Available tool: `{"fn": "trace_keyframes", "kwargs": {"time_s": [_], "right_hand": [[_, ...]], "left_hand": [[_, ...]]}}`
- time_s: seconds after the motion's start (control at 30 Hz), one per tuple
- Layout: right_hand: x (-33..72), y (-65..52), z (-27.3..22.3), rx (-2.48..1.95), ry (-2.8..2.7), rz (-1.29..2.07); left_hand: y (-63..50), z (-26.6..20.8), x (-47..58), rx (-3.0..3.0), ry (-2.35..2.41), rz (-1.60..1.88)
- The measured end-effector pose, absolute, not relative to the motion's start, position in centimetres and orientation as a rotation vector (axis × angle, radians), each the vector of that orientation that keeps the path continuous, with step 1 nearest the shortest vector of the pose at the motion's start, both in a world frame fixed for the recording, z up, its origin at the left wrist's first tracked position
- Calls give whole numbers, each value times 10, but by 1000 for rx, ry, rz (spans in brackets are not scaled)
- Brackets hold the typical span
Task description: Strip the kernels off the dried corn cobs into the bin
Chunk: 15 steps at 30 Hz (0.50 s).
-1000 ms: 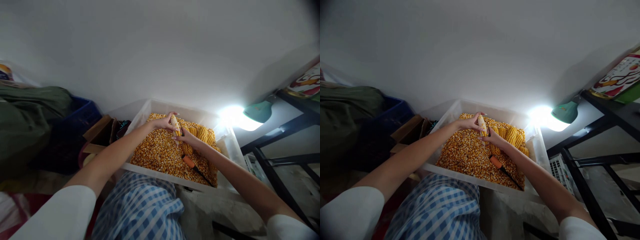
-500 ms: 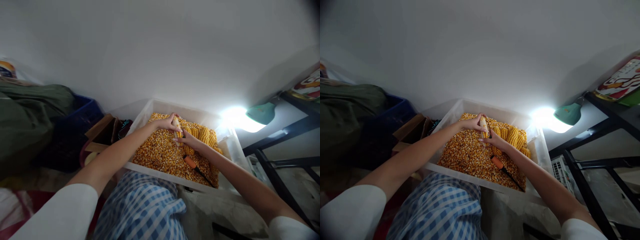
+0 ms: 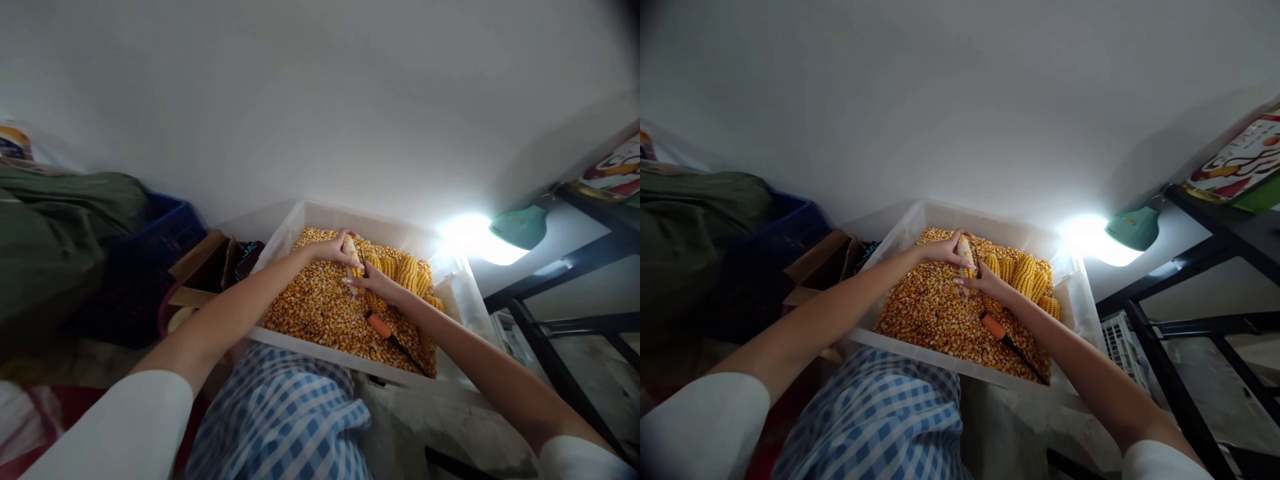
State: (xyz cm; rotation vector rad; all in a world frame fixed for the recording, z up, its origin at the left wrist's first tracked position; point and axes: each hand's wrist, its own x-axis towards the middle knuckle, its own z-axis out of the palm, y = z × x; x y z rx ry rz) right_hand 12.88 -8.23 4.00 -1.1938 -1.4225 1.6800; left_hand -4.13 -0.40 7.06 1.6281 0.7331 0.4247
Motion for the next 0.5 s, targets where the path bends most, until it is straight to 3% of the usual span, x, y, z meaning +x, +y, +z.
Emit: {"fn": "trace_keyframes", "kwargs": {"time_s": [0.5], "right_hand": [[127,-85,48,-1252,-1465,1642]], "left_hand": [[0,69,-44,1682,708,440]]}}
